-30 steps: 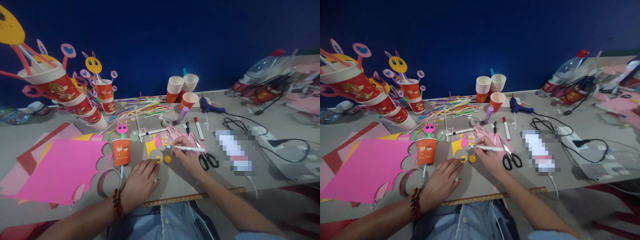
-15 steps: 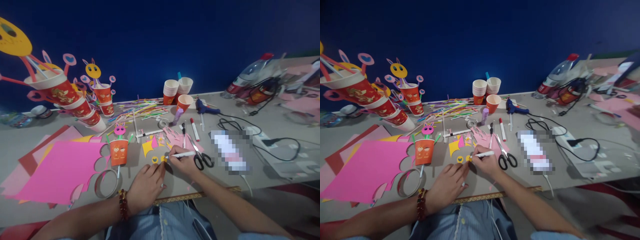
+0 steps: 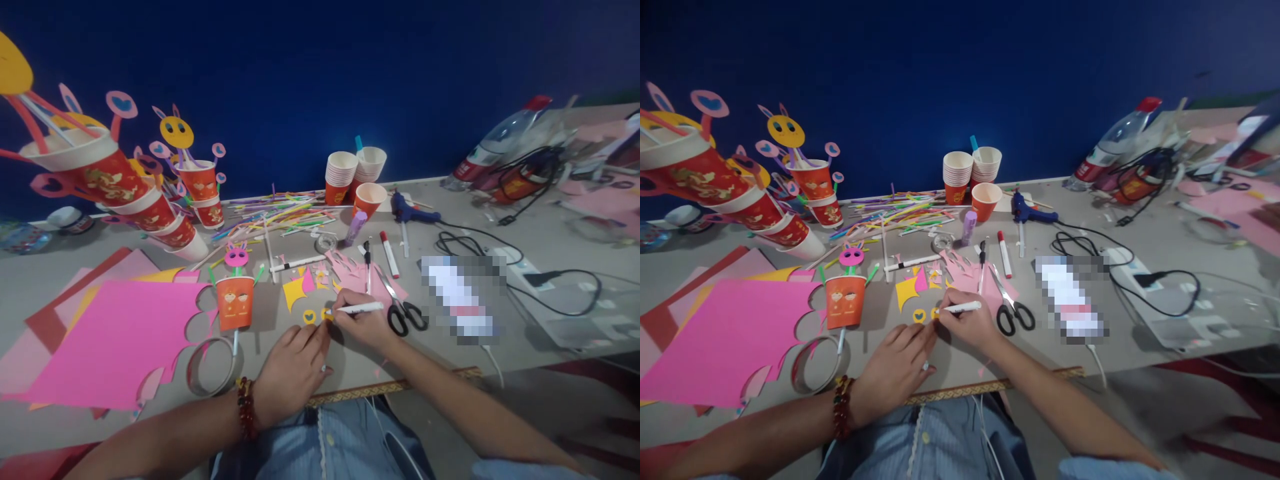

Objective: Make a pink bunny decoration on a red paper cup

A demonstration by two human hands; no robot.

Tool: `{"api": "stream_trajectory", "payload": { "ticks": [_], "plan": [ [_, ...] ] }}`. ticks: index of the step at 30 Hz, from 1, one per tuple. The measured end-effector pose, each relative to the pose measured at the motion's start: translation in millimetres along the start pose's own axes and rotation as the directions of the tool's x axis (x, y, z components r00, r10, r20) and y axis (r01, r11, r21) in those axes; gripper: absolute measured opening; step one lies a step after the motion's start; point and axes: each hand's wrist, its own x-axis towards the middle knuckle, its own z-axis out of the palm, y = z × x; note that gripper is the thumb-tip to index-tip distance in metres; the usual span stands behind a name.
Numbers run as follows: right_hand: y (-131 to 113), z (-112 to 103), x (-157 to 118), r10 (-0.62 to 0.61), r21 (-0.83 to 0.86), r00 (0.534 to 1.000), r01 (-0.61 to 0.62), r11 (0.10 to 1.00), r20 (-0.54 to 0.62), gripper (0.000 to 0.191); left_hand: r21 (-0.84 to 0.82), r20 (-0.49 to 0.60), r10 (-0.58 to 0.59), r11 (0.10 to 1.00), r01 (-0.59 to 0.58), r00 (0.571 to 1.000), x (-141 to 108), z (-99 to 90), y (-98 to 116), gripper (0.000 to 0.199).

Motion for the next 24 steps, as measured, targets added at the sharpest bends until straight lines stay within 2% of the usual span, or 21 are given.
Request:
{"api": "stream_trajectory", "payload": {
  "ticks": [15, 24],
  "plan": [
    [5.8, -1.4, -1.8, -0.017, -0.004, 1.000, 0.017, 1.000, 0.007, 0.013, 0.003, 0.014, -0.010, 1.000, 0.010, 1.000, -1.3, 1.5, -0.3, 0.053],
    [8.8, -0.7, -1.3, -0.019, -0.030, 0.999, 0.018, 0.999, -0.043, 0.014, 0.000, 0.012, 0.000, 1.000, 0.000, 1.000, -0.6, -0.5, -0.6, 0.053]
  ]
}}
